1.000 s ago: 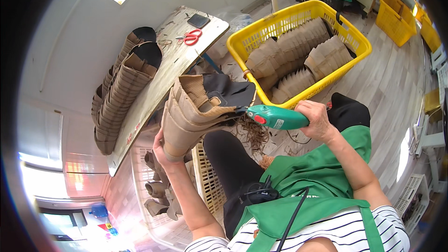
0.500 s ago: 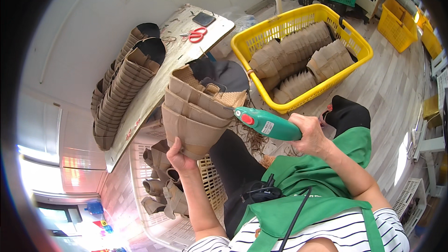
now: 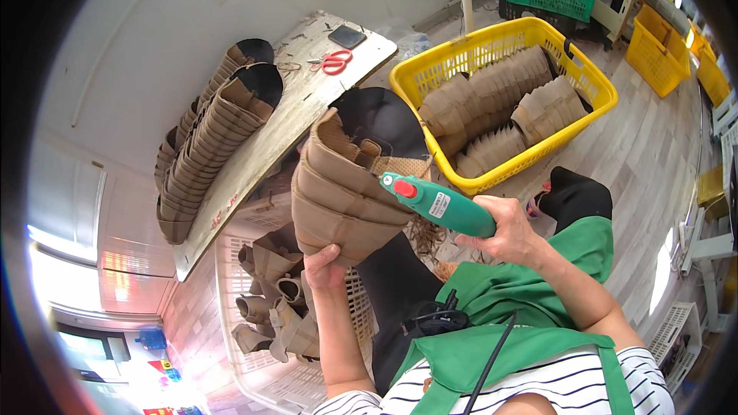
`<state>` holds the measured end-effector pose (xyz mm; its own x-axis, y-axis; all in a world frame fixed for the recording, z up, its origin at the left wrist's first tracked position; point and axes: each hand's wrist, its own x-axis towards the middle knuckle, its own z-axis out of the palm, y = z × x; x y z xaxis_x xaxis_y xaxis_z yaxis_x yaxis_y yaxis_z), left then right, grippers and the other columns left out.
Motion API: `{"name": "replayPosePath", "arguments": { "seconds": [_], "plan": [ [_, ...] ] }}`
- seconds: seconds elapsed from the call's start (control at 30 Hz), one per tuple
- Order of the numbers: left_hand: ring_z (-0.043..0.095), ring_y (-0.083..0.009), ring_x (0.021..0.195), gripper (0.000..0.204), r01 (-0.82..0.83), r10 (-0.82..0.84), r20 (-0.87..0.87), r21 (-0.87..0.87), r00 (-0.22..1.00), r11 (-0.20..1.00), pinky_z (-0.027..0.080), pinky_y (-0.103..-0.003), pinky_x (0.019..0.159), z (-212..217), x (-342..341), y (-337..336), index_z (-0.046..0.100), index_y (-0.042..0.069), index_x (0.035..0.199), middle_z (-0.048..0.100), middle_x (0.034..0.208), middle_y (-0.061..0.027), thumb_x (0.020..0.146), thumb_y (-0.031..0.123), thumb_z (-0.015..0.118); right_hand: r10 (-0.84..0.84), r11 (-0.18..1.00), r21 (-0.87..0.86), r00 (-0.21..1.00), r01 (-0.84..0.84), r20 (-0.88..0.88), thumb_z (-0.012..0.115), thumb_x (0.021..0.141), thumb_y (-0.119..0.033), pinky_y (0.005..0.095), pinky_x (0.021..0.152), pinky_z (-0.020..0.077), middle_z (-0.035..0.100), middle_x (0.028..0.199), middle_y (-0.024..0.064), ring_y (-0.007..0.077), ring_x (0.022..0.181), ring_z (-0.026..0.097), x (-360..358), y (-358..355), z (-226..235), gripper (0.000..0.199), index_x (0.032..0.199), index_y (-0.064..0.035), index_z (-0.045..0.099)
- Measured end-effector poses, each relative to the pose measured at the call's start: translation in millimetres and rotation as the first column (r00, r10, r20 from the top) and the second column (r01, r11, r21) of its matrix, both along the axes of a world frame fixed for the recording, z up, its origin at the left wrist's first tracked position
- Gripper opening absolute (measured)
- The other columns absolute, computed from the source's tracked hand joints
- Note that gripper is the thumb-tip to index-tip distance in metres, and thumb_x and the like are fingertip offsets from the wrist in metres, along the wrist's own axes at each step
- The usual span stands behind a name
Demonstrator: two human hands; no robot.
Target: The person uses a green electric trimmer to remove loose fibers from the edges of beige slippers. They pick up each slipper from a yellow basket, trim the edges, and place the finished slipper into a white basket.
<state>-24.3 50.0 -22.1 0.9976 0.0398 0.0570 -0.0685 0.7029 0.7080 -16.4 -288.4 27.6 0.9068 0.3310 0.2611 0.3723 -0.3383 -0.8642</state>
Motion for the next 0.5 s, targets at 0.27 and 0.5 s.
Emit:
{"name": "replayPosePath", "arguments": {
  "seconds": [0.27, 0.5],
  "plan": [
    [0.053, -0.0304, 0.124, 0.074, -0.102, 0.109, -0.009, 0.289, 0.994, 0.952, 0.041, -0.044, 0.106, 15, -17, -15, 0.046, 0.001, 0.138, 0.055, 0.134, -0.0147, 0.069, -0.013, 0.068, -0.072, 0.997, 0.004, 0.997, 0.072, 0.019, 0.083, 0.072, -0.022, 0.0379, 0.068, 0.0492, 0.063, 0.081, 0.0136, 0.0329, 0.073, 0.061, -5, -1, -1, 0.036, 0.090, -0.0001, 0.062],
    [0.060, -0.0220, 0.113, 0.057, -0.219, 0.145, 0.176, 0.554, 0.974, 0.803, 0.047, -0.035, 0.097, 11, -20, -18, 0.054, -0.001, 0.130, 0.063, 0.122, -0.0117, 0.076, -0.013, 0.068, -0.088, 0.996, 0.027, 0.996, 0.088, -0.012, 0.083, 0.070, -0.014, 0.0363, 0.068, 0.0471, 0.062, 0.081, 0.0112, 0.0279, 0.074, 0.060, -9, 0, 2, 0.034, 0.094, -0.0002, 0.064]
  ]
}}
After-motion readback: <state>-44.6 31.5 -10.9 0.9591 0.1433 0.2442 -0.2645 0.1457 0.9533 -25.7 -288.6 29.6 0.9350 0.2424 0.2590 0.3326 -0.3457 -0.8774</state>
